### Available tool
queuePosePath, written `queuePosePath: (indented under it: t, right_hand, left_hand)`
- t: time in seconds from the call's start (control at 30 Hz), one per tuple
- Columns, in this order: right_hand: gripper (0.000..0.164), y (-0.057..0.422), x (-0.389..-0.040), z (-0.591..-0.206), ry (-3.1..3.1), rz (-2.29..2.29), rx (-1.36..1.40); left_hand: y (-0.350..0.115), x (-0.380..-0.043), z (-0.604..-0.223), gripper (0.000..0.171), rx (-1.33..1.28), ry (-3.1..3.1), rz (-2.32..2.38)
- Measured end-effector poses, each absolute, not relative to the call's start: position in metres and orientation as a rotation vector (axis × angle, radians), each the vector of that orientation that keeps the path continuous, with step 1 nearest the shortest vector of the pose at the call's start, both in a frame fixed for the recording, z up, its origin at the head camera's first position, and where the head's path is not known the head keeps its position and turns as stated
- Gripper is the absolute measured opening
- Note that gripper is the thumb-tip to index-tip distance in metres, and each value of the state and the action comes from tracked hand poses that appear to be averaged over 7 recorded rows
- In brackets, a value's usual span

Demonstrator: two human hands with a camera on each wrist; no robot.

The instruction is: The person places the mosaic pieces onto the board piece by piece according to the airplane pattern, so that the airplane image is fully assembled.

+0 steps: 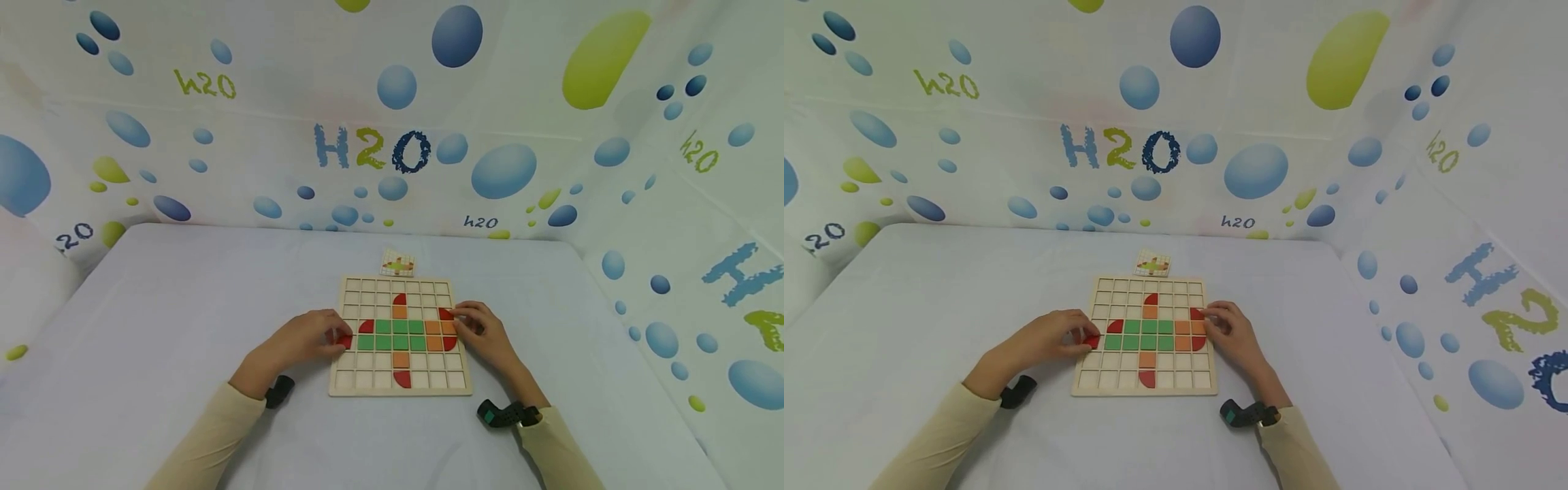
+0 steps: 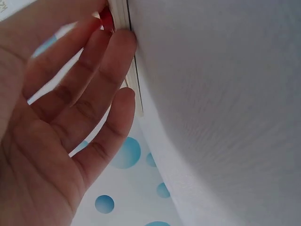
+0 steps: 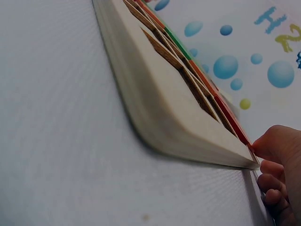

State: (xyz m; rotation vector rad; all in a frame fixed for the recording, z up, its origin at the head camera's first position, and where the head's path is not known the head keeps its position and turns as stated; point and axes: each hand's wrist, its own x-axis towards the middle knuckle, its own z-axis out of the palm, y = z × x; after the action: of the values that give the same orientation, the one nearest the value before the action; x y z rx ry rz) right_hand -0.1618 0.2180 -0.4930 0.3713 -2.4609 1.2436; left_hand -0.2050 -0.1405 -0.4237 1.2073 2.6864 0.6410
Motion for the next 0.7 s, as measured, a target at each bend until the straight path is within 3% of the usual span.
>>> queuePosePath:
  t: [0.23,0.7]
  right_hand:
    - [0.021,0.200,-0.143,-0.457,-2.496,1.257,0.351]
    - [0.020,0.201,-0.146,-0.462,-2.462,1.234,0.377]
  left_hand:
    - [-0.140,-0.204,-0.425,0.020,1.270,2.720,0.604]
    - [-0.129,-0.198,-0.427,0.016,1.171,2.829,0.557]
